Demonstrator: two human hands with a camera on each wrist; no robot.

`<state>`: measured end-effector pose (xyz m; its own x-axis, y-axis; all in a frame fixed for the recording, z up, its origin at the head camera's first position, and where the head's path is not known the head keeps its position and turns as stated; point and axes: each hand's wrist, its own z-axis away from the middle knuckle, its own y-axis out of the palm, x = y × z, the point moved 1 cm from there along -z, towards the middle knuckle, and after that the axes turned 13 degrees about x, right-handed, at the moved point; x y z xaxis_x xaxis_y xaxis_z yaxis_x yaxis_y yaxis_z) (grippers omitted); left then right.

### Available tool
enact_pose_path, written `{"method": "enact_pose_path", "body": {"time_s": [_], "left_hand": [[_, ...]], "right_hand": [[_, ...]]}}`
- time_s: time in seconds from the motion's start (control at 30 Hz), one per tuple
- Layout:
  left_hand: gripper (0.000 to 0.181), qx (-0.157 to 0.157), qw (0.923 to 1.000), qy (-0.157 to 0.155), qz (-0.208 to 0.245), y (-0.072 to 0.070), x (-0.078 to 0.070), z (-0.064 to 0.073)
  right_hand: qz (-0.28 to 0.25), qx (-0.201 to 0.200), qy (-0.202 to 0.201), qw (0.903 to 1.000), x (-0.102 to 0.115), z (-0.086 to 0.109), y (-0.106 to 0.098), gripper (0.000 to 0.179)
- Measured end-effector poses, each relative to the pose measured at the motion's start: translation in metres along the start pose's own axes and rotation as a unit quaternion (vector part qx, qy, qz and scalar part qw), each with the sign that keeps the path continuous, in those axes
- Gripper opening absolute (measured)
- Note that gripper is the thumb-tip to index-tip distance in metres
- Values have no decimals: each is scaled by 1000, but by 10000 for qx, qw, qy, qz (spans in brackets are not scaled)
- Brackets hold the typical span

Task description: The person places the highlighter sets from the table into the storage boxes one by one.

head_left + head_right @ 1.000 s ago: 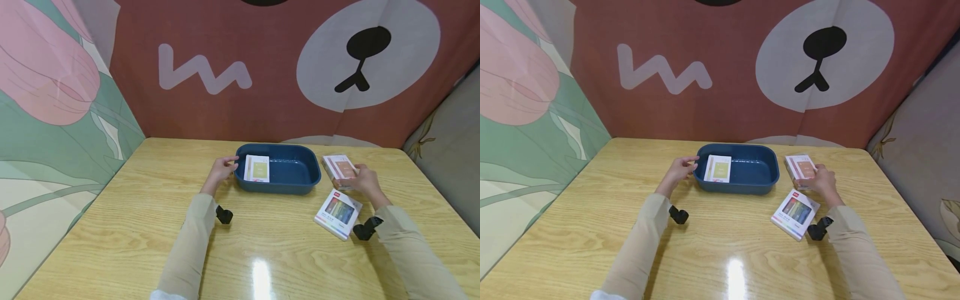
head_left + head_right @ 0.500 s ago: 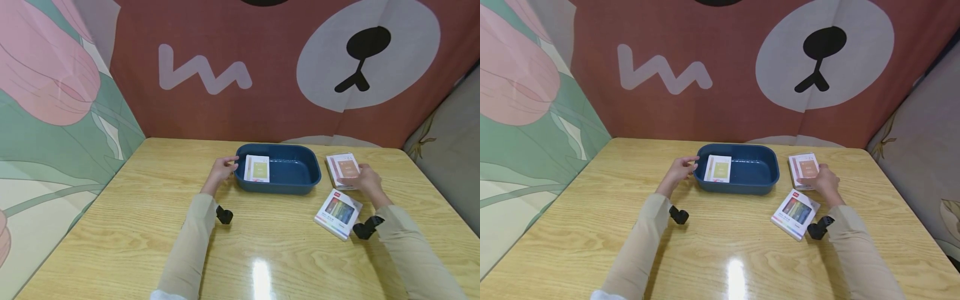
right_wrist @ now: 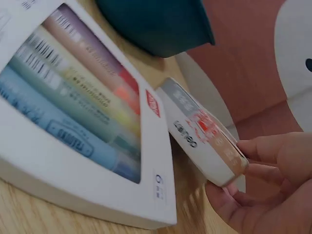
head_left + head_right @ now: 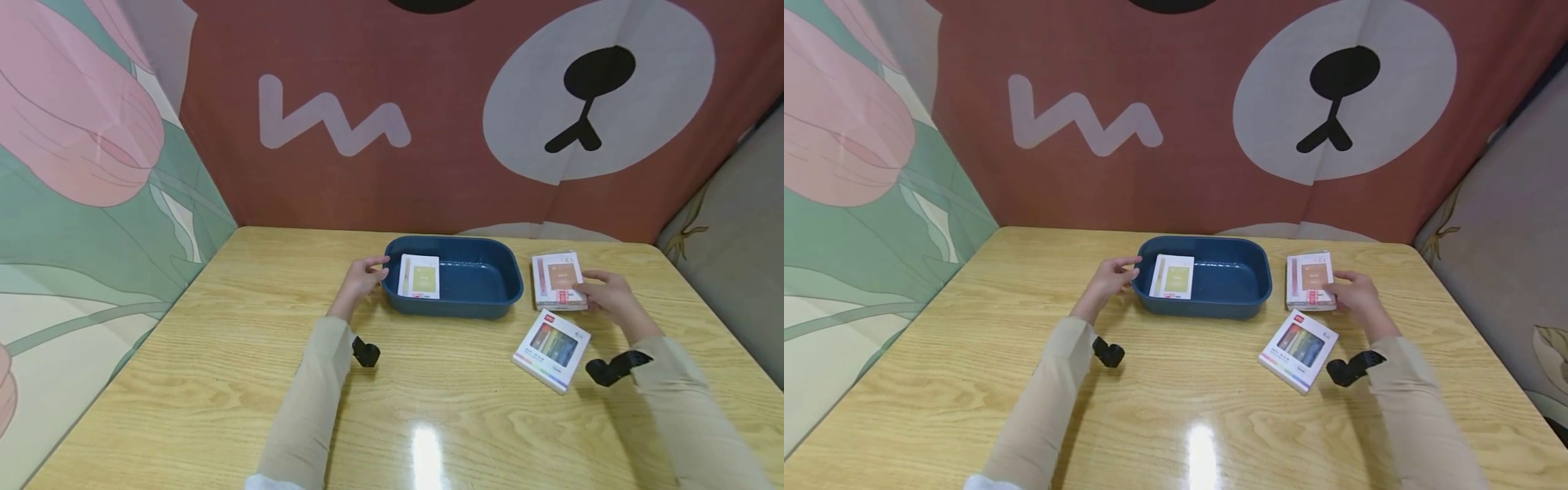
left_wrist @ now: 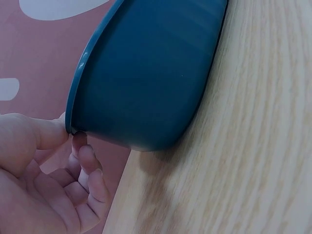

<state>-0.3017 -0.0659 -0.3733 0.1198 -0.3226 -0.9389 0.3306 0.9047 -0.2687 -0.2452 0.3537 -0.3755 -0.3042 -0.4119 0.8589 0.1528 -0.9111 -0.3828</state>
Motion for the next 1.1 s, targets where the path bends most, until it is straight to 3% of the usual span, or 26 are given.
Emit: {"method": "enact_pose_path", "body": {"time_s": [0.17,0.3,0.7,0.83,1.03,1.1], "left_hand": [[32,41,10000,-19,39,-1,1,-1],[32,76,9999,-74,71,-1,1,-1],[36,402,9982,-419,167,-9,-2,-3],[38,453,9979,-430,152,-11,-2,-4],[39,487,9979,-422,79,-12,-3,-4],[39,503,9979,-412,71,-12,-3,-4]], "right_hand": [[-1127,561,-237,9918,-4,0,-7,71],[-1335,922,-331,9862,-2,5,-8,74],[-2309,1227,-822,9617,20,15,-6,75],[-2643,1357,-1008,9495,27,17,-4,65],[-3033,1404,-1225,9345,31,20,-3,23],[-3101,1429,-1292,9310,32,21,-2,23]]}}
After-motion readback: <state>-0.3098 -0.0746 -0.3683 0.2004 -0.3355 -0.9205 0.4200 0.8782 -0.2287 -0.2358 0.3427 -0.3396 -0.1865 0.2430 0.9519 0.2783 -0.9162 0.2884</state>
